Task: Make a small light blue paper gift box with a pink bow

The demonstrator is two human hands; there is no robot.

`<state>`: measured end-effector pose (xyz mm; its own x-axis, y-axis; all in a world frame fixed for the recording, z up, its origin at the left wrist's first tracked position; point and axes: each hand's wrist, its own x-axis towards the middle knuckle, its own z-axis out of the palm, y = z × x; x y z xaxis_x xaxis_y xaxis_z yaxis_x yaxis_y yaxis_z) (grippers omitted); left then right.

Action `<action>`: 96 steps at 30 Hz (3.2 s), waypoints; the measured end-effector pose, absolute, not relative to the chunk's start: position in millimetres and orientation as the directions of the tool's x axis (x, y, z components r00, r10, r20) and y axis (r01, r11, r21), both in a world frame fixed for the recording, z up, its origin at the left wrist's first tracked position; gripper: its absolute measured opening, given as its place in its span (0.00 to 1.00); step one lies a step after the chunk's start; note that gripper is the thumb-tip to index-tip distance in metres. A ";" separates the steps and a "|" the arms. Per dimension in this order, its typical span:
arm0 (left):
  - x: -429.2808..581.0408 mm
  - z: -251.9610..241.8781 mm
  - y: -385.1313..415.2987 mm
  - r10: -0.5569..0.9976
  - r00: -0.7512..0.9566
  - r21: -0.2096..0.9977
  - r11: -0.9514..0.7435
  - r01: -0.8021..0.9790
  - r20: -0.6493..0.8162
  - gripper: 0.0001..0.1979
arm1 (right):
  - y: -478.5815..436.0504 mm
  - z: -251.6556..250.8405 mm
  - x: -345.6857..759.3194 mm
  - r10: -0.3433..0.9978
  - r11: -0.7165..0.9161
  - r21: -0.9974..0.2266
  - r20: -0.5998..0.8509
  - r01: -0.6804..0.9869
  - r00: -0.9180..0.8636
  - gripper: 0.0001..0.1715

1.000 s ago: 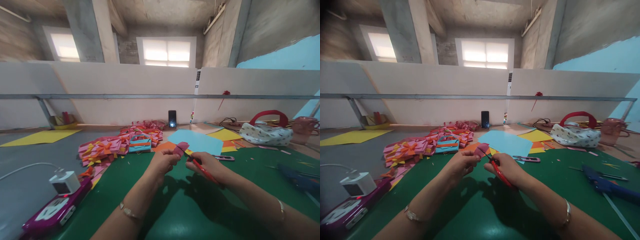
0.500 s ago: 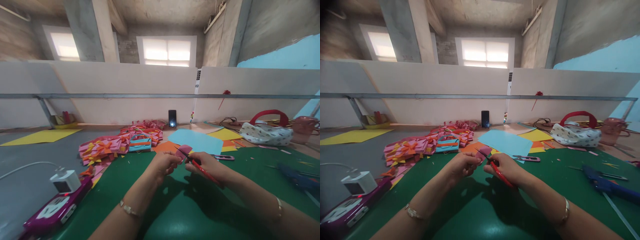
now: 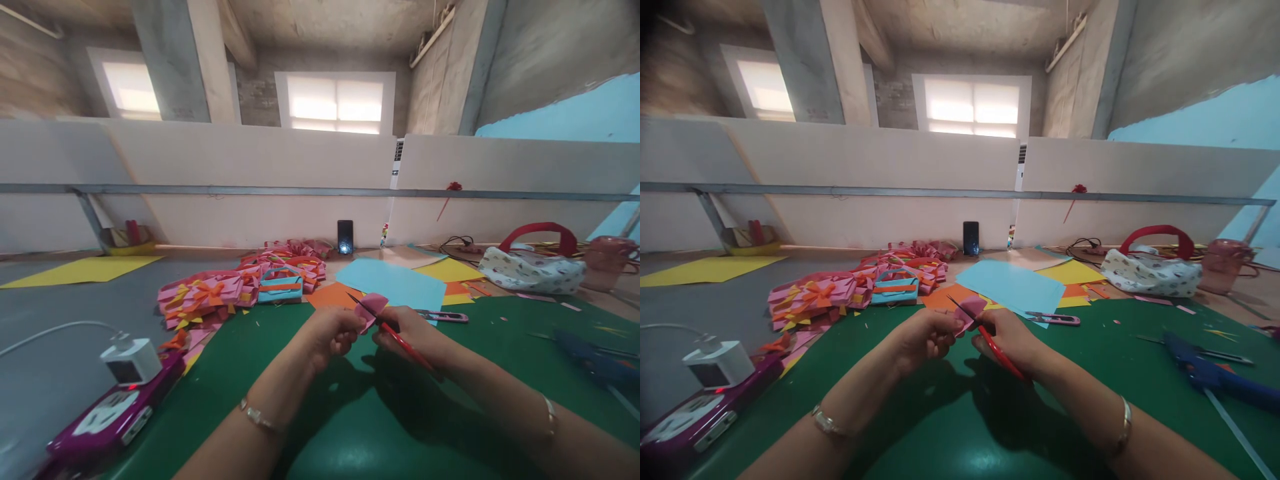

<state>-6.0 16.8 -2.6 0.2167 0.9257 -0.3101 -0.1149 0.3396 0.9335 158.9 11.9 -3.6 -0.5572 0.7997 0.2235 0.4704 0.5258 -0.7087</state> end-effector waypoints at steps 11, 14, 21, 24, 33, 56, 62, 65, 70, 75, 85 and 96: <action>-5.8 0.0 16.1 0.926 0.220 0.929 0.342 -0.139 -0.308 0.04 | 12.7 -6.2 155.5 0.847 0.446 -0.757 0.186 0.477 -0.497 0.08; -5.7 0.9 15.7 0.923 0.221 0.927 0.350 -0.137 -0.316 0.04 | 13.6 -7.6 156.3 0.842 0.448 -0.759 0.182 0.472 -0.508 0.10; -6.6 -1.3 17.8 0.925 0.253 0.938 0.323 -0.123 -0.285 0.03 | 15.6 -8.0 154.6 0.871 0.425 -0.741 0.178 0.520 -0.458 0.06; -6.4 -0.6 17.4 0.924 0.261 0.942 0.317 -0.111 -0.280 0.03 | 15.7 -8.4 154.6 0.870 0.422 -0.754 0.179 0.504 -0.460 0.07; -6.4 0.5 14.7 0.941 0.233 0.951 0.281 -0.127 -0.247 0.05 | 16.7 -5.9 158.5 0.857 0.415 -0.749 0.132 0.516 -0.498 0.09; -7.3 -13.0 22.9 0.997 0.039 0.971 0.077 -0.228 -0.070 0.12 | 13.2 -9.3 158.0 0.892 0.452 -0.524 0.250 0.722 -0.377 0.08; -6.8 -12.9 19.3 0.995 0.072 0.969 0.077 -0.234 -0.062 0.12 | 13.9 -9.8 157.6 0.894 0.448 -0.497 0.254 0.743 -0.369 0.10; -6.7 -14.4 18.6 0.994 0.079 0.958 0.093 -0.271 -0.074 0.13 | 13.5 -10.5 157.7 0.896 0.444 -0.502 0.247 0.742 -0.368 0.10; -3.4 -15.3 19.3 0.995 0.042 0.931 0.103 -0.351 -0.095 0.11 | 12.9 -12.5 157.6 0.892 0.452 -0.496 0.255 0.741 -0.373 0.11; 0.2 -16.9 20.9 0.993 0.018 0.906 0.114 -0.408 -0.118 0.11 | 14.5 -16.6 157.3 0.894 0.448 -0.488 0.249 0.749 -0.373 0.12; 2.9 -16.5 18.5 0.992 0.010 0.895 0.118 -0.429 -0.126 0.10 | 15.8 -18.9 156.2 0.902 0.431 -0.475 0.240 0.767 -0.358 0.19; 0.3 -16.6 19.7 0.990 0.008 0.912 0.133 -0.387 -0.141 0.10 | 11.6 -21.3 154.1 0.907 0.407 -0.407 0.281 0.818 -0.312 0.23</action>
<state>0.3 19.7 -16.6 0.0078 0.9900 -0.1409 -0.3872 0.1329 0.9124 154.1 11.6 -21.3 -0.3124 0.9075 0.2809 0.8176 0.4074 -0.4069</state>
